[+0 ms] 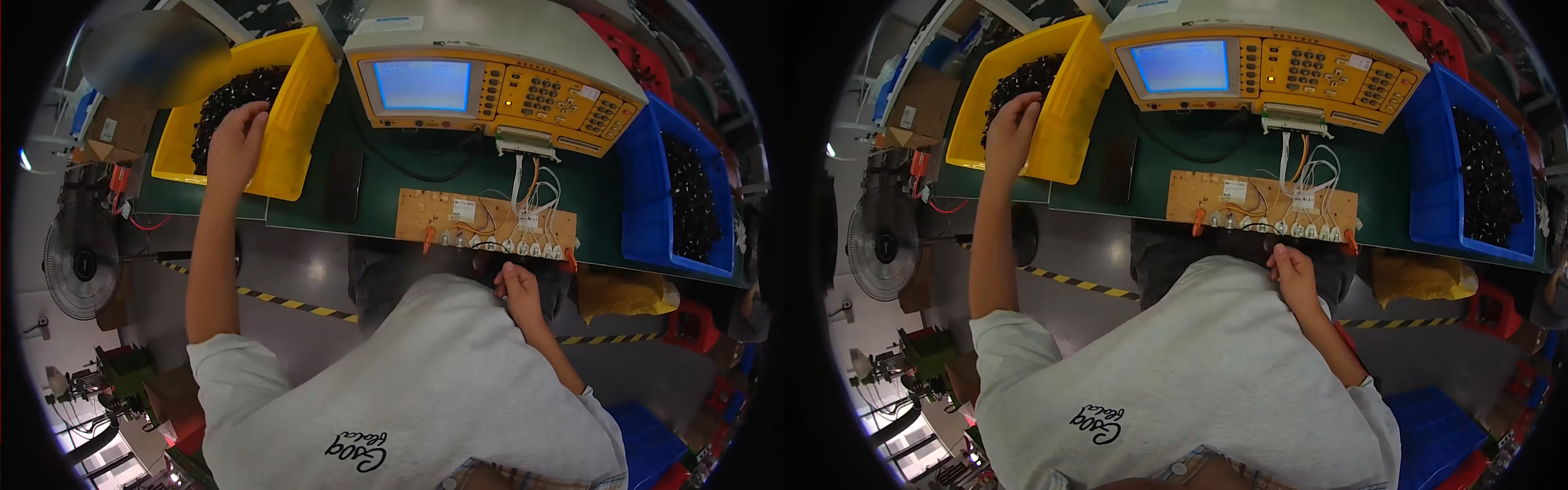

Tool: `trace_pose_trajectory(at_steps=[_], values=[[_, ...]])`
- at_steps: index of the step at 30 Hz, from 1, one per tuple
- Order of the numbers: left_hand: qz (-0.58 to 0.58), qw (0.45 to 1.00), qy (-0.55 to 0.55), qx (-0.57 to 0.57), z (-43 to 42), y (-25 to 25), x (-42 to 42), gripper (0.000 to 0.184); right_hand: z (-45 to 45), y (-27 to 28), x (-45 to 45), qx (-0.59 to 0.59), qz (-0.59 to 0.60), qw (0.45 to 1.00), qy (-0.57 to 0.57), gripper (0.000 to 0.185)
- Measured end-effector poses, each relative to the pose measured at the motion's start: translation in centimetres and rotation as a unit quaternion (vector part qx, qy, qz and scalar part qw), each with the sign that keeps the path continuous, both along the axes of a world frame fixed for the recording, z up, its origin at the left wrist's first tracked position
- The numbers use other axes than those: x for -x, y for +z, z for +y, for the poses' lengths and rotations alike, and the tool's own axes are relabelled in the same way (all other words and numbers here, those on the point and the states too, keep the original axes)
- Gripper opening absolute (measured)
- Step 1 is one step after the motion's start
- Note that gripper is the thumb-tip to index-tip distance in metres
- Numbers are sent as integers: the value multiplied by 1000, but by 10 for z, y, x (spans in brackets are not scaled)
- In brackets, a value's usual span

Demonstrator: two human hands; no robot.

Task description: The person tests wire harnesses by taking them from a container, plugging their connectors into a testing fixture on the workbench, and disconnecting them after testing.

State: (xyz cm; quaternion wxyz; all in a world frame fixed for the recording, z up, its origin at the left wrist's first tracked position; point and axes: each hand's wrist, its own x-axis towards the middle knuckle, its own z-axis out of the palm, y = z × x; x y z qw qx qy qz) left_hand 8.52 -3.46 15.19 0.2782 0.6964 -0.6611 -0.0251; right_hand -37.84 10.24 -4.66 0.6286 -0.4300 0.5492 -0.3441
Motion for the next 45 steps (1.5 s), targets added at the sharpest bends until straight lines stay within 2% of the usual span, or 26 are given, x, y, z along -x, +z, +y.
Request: trace_pose_trajectory(at_steps=[3, 4, 5, 6, 7, 8, 11, 13, 15, 17, 18, 20, 21, 23, 24, 25, 27, 29, 31, 32, 34, 39, 41, 42, 44, 45], values=[[-158, 982, 17, -103, -51, -52, -96, 43, -1, -1, 1, -10, 12, 1000, -6, 41], [-192, 963, -1, -189, -63, -71, -119, 45, 0, 1, 1, -7, 14, 1000, -11, 41], [-239, 958, -16, -160, -71, -110, -148, 40, 0, 2, 2, 2, 19, 1000, -17, 41], [-246, 948, -33, -200, -78, -107, -146, 34, 1, 2, 2, 1, 26, 999, -22, 40], [-230, 945, 21, -232, -76, -78, -111, 29, 3, 5, 3, 5, 24, 999, -28, 41], [-193, 964, 17, -184, -69, -69, -93, 26, 3, 7, 4, 4, 22, 999, -31, 41], [-193, 968, -34, -153, -72, -89, -108, 26, 4, 6, 6, 12, 17, 999, -33, 40], [-159, 980, 7, -122, -58, -62, -91, 25, 1, 5, 5, 10, 22, 1000, -17, 40], [-187, 972, 27, -140, -59, -52, -83, 25, -2, 9, 1, 2, 24, 1000, 8, 39], [-174, 978, 104, -53, -55, -40, -65, 24, -8, 19, -3, -39, -28, 998, 40, 40], [-174, 978, 105, -54, -52, -33, -56, 24, -10, 23, -6, -40, -27, 998, 40, 40], [-15, 981, 107, 159, -44, -21, -43, 28, -12, 30, -10, -35, -23, 998, 55, 36], [-16, 982, 103, 155, -40, -18, -44, 28, -12, 33, -12, -39, -24, 998, 52, 36], [64, 962, 105, 245, -38, -19, -51, 31, -10, 41, -15, 126, 78, 987, 69, 29], [135, 969, 121, 165, -41, -27, -73, 32, -10, 53, -17, 117, 77, 988, 59, 29], [134, 973, 112, 152, -40, -29, -78, 32, -11, 70, -18, 164, 113, 979, 48, 28], [115, 952, 120, 258, -42, -29, -79, 31, -13, 81, -19, 203, 154, 967, 28, 30], [100, 949, 128, 270, -41, -35, -78, 32, -15, 79, -21, 220, 213, 951, 45, 39], [-23, 951, 105, 290, -35, -23, -52, 33, -17, 80, -20, 205, 232, 948, 72, 40], [-19, 952, 95, 289, -36, -26, -52, 33, -16, 79, -20, 194, 246, 943, 110, 41], [-59, 969, 80, 225, -40, -33, -59, 36, -14, 75, -21, 197, 245, 944, 102, 36], [-71, 974, 43, 211, -40, -33, -58, 35, -9, 56, -15, 245, 268, 926, 98, 26], [-85, 969, 65, 223, -37, -28, -54, 35, -5, 62, -8, 209, 328, 892, 230, 28], [-84, 970, 62, 220, -35, -26, -54, 35, -1, 63, -4, 205, 328, 893, 228, 28], [-34, 971, 76, 225, -33, -23, -55, 36, 8, 67, 10, 228, 237, 908, 260, 31], [-31, 971, 75, 224, -33, -25, -59, 36, 4, 78, 20, 215, 241, 921, 218, 30]])
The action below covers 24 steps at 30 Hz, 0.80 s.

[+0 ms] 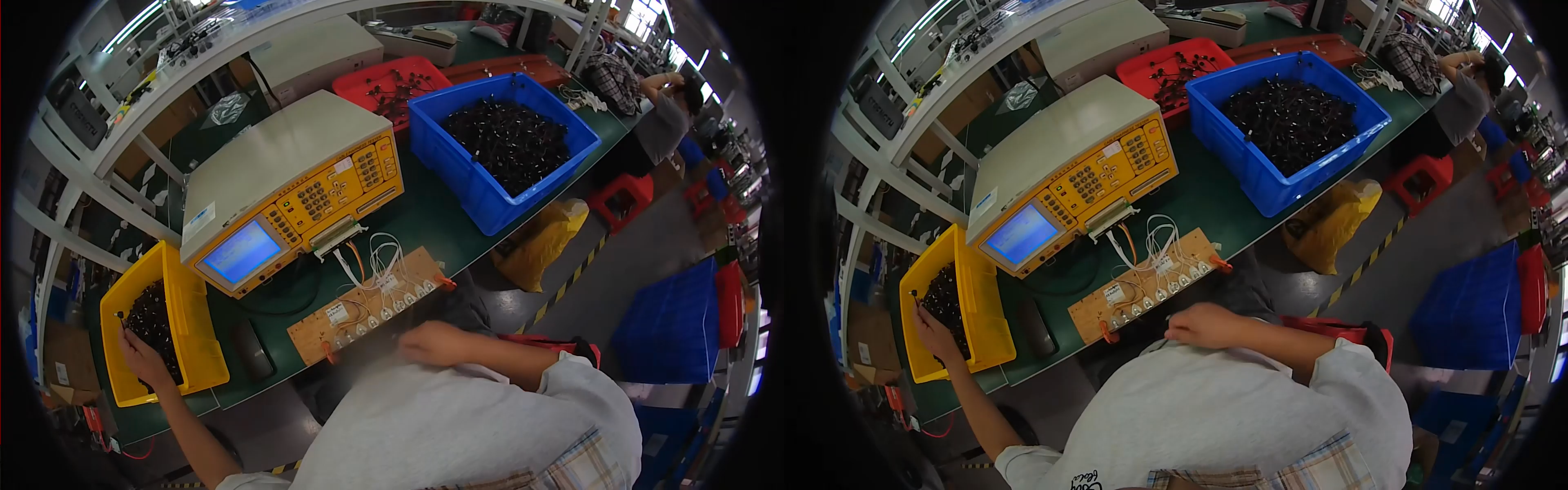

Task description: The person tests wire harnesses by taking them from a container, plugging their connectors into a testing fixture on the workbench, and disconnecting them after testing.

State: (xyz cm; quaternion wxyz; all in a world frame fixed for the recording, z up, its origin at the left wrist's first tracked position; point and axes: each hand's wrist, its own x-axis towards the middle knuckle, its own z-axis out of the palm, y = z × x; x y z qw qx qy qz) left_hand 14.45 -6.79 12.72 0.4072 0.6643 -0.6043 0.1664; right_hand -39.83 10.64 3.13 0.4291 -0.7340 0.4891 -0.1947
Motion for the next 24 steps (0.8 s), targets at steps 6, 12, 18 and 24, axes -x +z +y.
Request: trace_pose_trajectory(at_steps=[6, 12, 18, 24], values=[[101, 984, -60, 134, 29, 1, 59, 34, -63, 100, 91, 243, -163, 862, -414, 52], [336, 848, -330, -242, 141, -46, 244, 21, -36, 83, 22, 50, -149, 973, -169, 75], [453, 602, -443, -486, 169, -89, 309, 14, -22, 10, -33, 134, -76, 988, -29, 28], [478, 588, -383, -528, 182, -120, 287, 13, -18, 19, -19, -54, -108, 992, -32, 34]])
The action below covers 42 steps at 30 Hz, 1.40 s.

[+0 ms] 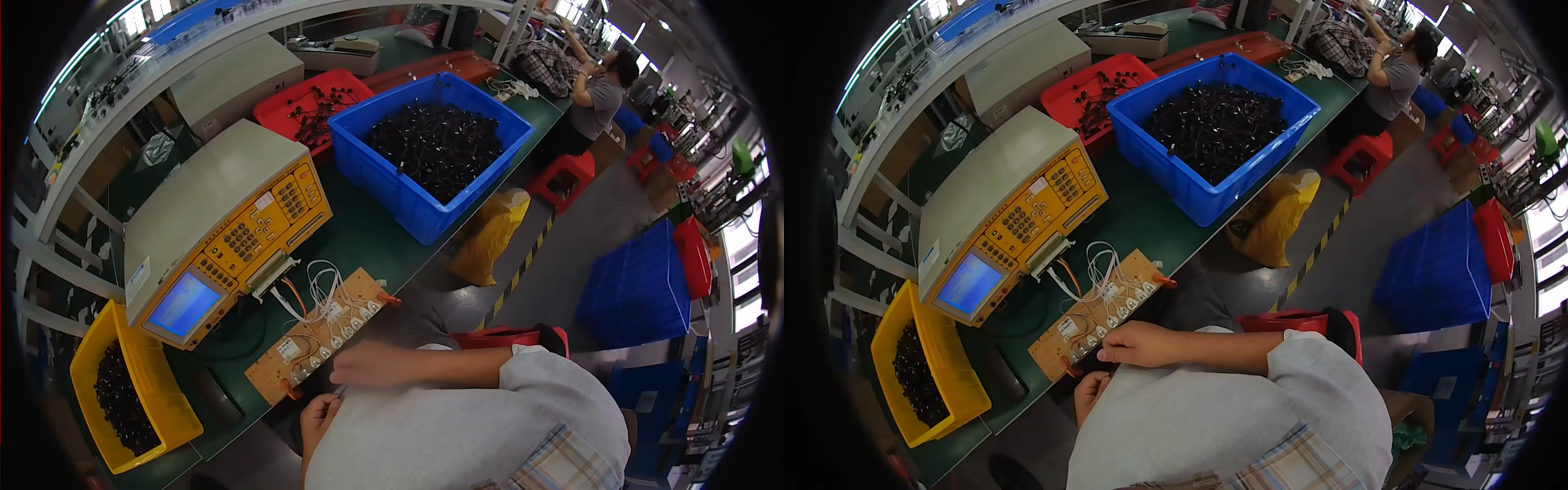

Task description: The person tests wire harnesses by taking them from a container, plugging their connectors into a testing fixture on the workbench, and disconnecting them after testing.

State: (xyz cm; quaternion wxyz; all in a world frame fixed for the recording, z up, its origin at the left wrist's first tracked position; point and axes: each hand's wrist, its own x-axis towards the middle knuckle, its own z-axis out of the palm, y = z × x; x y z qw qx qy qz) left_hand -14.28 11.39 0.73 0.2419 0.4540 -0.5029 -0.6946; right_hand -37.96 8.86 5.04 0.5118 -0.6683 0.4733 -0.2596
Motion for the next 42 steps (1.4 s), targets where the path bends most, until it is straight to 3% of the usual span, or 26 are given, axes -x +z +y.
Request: trace_pose_trajectory(at_steps=[1, 3, 4, 6, 9, 16, 18, 22, 24, 26, 30, 35, 42], values=[[0, 1000, -1, 2, -1, -11, -2, 13, -1, -2, -1, 2, 0, 1000, -1, 34], [-20, 983, 10, 182, -2, -32, -5, 12, -1, -6, -1, -51, -130, 987, -75, 31], [-20, 983, 10, 181, 2, -38, -9, 12, -2, -8, 1, -52, -130, 987, -75, 31], [-12, 997, 61, 45, 9, -40, -13, 15, -3, -14, 7, -172, -152, 969, -92, 23], [-44, 997, 65, -20, 12, -27, -13, 19, 1, -35, 10, -182, -176, 962, -99, 18], [-58, 995, 74, -14, 11, -36, -9, 21, 7, -49, 16, -175, -188, 955, -146, 16], [-39, 997, 53, 37, 7, -28, -4, 21, 10, -50, 18, -153, -200, 949, -192, 18], [-91, 991, 64, 72, 1, -18, 5, 21, 15, -35, 20, -134, -120, 958, -222, 20], [-175, 964, 47, 196, -7, -16, 7, 20, 15, -48, 24, -183, -121, 947, -236, 21], [-198, 950, 56, 233, -11, -17, 13, 17, 16, -54, 28, -170, -116, 954, -217, 23], [-160, 951, 113, 241, -11, -39, 19, 16, 17, -51, 26, -151, -100, 958, -221, 26], [-128, 964, 170, 159, -14, -42, 21, 15, 16, -54, 24, -143, -90, 959, -228, 26], [-115, 953, 196, 201, -10, -46, 21, 13, 16, -59, 21, -114, -45, 969, -214, 25]])
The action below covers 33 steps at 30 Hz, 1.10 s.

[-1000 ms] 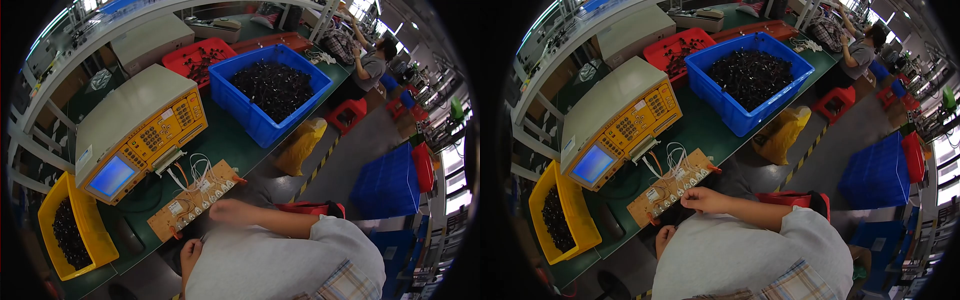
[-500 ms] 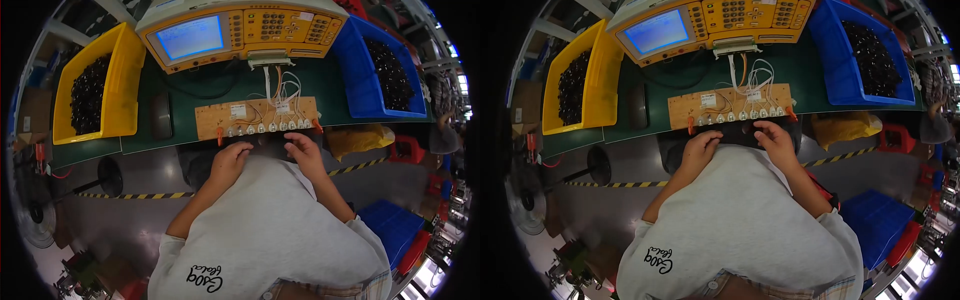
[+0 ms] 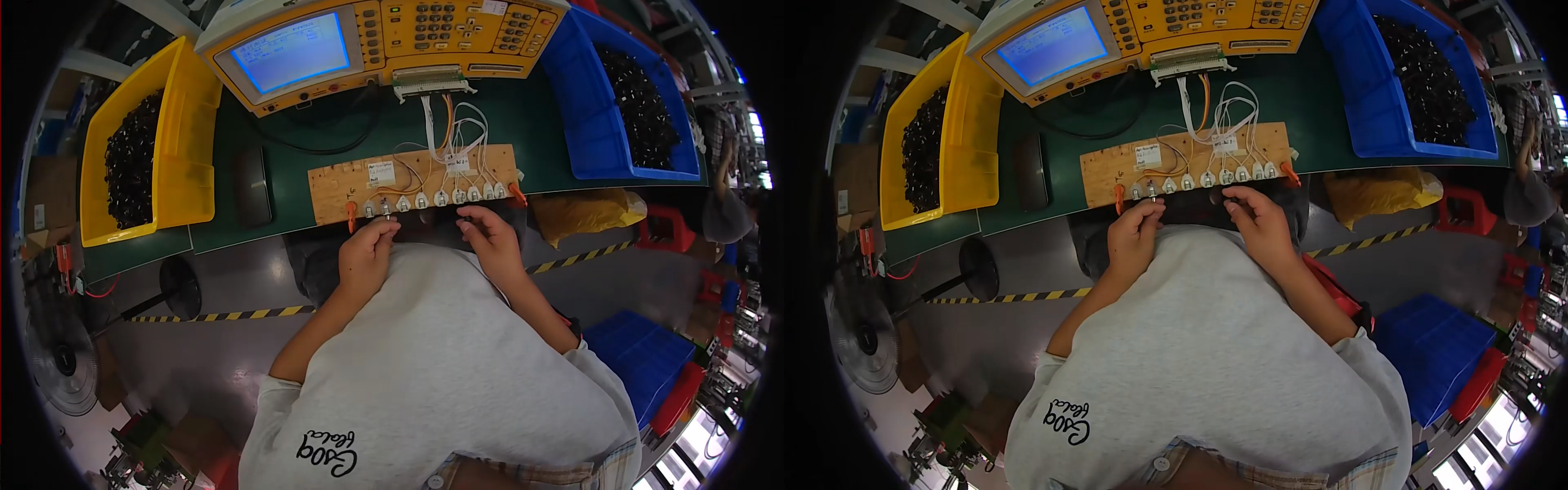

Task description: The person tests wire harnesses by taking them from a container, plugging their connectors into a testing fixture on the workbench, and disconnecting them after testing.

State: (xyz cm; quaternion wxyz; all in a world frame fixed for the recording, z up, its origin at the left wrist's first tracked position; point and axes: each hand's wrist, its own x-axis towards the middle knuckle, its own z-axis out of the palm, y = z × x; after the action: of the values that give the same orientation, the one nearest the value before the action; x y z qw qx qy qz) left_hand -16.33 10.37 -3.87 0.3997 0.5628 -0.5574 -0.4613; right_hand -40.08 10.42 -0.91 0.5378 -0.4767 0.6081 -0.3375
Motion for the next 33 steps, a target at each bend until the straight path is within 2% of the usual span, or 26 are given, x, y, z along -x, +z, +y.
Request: trace_pose_trajectory(at_steps=[7, 9, 10, 12, 17, 22, 30, 33], values=[[-32, 999, 12, -11, -4, 2, 3, 14, -3, 1, -5, 9, 36, 999, 21, 24], [-41, 998, 16, -33, -5, 3, 6, 14, -5, -1, -7, 88, 86, 992, 40, 22], [-54, 998, 15, -24, -7, 2, 6, 14, -6, -1, -8, 89, 87, 991, 38, 22], [-66, 998, 11, -15, -8, -1, 7, 14, -9, -2, -10, 150, 163, 973, 66, 21], [-65, 998, -4, 16, -9, -9, 3, 15, -7, -4, -12, 147, 158, 976, 34, 19], [-45, 999, 8, 1, -8, -7, 7, 15, -5, -4, -8, 150, 162, 975, 3, 18], [-2, 1000, -12, -9, -7, -6, 5, 17, -9, -10, -7, 237, 226, 944, 44, 20], [-8, 999, 19, -27, -8, -4, 6, 15, -16, -11, -1, 250, 240, 936, 56, 21]])
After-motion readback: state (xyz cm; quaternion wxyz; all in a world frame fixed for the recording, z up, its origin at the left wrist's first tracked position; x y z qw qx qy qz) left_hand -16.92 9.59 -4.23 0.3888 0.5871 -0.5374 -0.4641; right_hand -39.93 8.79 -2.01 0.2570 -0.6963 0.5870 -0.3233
